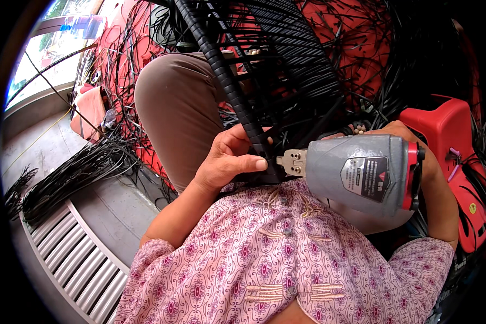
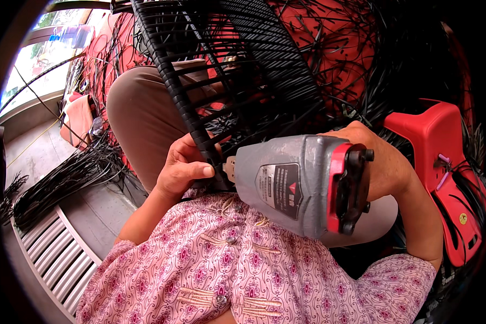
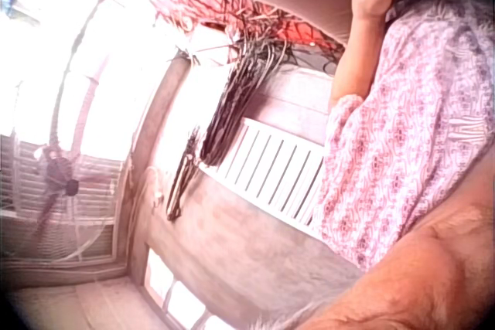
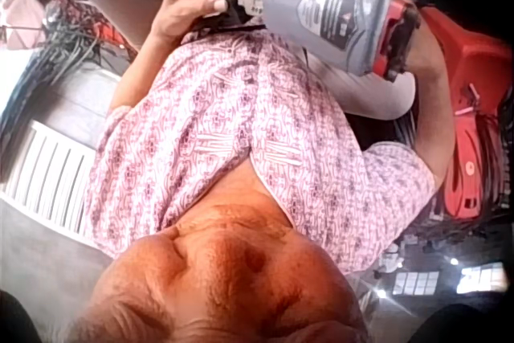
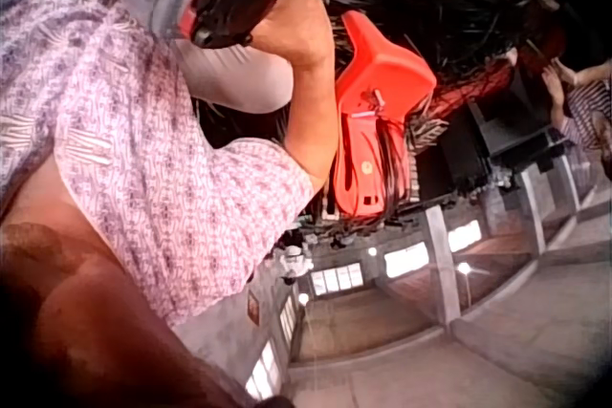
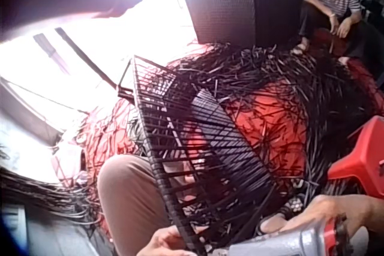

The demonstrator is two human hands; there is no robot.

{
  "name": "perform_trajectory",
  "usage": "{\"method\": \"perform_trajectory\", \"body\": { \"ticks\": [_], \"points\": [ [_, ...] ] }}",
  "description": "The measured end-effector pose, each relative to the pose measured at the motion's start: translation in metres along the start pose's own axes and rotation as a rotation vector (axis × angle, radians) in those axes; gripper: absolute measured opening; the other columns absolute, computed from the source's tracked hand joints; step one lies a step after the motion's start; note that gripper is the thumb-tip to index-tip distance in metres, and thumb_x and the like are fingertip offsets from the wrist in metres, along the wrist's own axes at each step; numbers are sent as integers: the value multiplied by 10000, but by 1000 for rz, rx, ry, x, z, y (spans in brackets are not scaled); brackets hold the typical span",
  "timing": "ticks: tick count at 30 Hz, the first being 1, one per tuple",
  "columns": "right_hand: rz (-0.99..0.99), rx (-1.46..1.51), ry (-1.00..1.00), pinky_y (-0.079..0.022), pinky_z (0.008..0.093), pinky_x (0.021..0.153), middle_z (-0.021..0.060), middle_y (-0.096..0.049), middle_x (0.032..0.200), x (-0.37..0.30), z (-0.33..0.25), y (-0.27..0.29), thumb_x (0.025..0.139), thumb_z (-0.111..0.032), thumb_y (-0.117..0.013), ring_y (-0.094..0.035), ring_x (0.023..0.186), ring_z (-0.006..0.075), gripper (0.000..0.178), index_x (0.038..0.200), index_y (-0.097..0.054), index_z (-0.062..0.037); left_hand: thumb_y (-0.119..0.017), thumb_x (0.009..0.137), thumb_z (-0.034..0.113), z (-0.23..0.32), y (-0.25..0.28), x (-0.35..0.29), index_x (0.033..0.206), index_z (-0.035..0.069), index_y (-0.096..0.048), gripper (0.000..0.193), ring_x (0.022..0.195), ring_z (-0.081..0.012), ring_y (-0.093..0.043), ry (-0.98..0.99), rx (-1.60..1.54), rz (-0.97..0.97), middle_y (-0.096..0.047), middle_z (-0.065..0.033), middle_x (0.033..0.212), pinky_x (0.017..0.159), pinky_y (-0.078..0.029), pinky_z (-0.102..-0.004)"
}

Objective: The person weaves black synthetic strips around a metal furniture frame by hand and secures them using a heat gun.

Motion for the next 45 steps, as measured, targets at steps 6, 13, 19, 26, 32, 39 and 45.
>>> {"method": "perform_trajectory", "body": {
  "ticks": [6, 13, 19, 26, 32, 39, 45],
  "points": [
    [-5, -5, -74, -527, 339, 651, 107, -672, 858, 3, 0, -2, 550, -285, -798, -656, 693, 278, 563, 1009, -654, 6, -775, 700, -36, -2, 3, 0, 1194, 19, -587, 531, 962, -149, -628, -7, -8, -8, -659, -54, 1048, 916, -489, -309],
    [15, 73, -103, -523, 338, 638, 98, -659, 826, 4, -4, -3, 561, -277, -803, -643, 671, 274, 496, 942, -650, 2, -780, 692, -42, -1, 3, 2, 1188, 21, -586, 536, 946, -148, -634, 4, 2, -9, -663, -58, 1030, 907, -496, -309],
    [48, -32, -20, -502, 351, 621, 96, -635, 782, -1, -10, 2, 577, -246, -786, -618, 636, 277, 406, 869, -629, -10, -788, 682, -33, 1, 4, 4, 1178, 22, -589, 538, 934, -151, -635, 30, 5, -9, -666, -63, 1031, 938, -484, -331],
    [84, -4, 45, -446, 371, 571, 112, -598, 722, 11, -15, -3, 610, -185, -760, -558, 581, 306, 301, 796, -599, -12, -770, 738, 86, 10, 4, 4, 1301, 0, -516, 623, 1156, -235, -576, 64, 59, -125, -627, -113, 1177, 1132, -317, -447],
    [20, 4, 28, -467, 370, 589, 128, -591, 688, 10, -8, -2, 614, -154, -746, -573, 601, 328, 275, 778, -581, -7, -340, 1020, 559, 67, -2, 26, 1439, 12, -366, 689, 1233, -276, -538, -300, 350, 261, -530, -141, 1343, 1059, -406, -396],
    [48, -56, 80, -477, 364, 593, 131, -606, 703, 18, -19, -5, 610, -134, -743, -581, 609, 329, 265, 791, -595, -10, -432, 1041, 408, 55, -19, 66, 1188, 94, -530, 361, 909, -112, -586, -495, 78, 536, -622, -36, 1057, 714, -529, -265],
    [-4, -39, 9, -478, 344, 575, 118, -607, 683, 17, -11, -7, 606, -111, -757, -579, 584, 292, 255, 772, -590, -11, -437, 1039, 374, 57, -14, 63, 1123, 94, -524, 305, 854, -124, -619, -447, 150, 539, -620, -48, 1037, 689, -561, -276]
  ]
}}
Point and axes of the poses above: each hand's wrist, its own x-axis towards the middle knuckle, its own y-axis out of the back of the hand, z = x × y, the point moved 3 cm from there along x, towards the middle knuckle
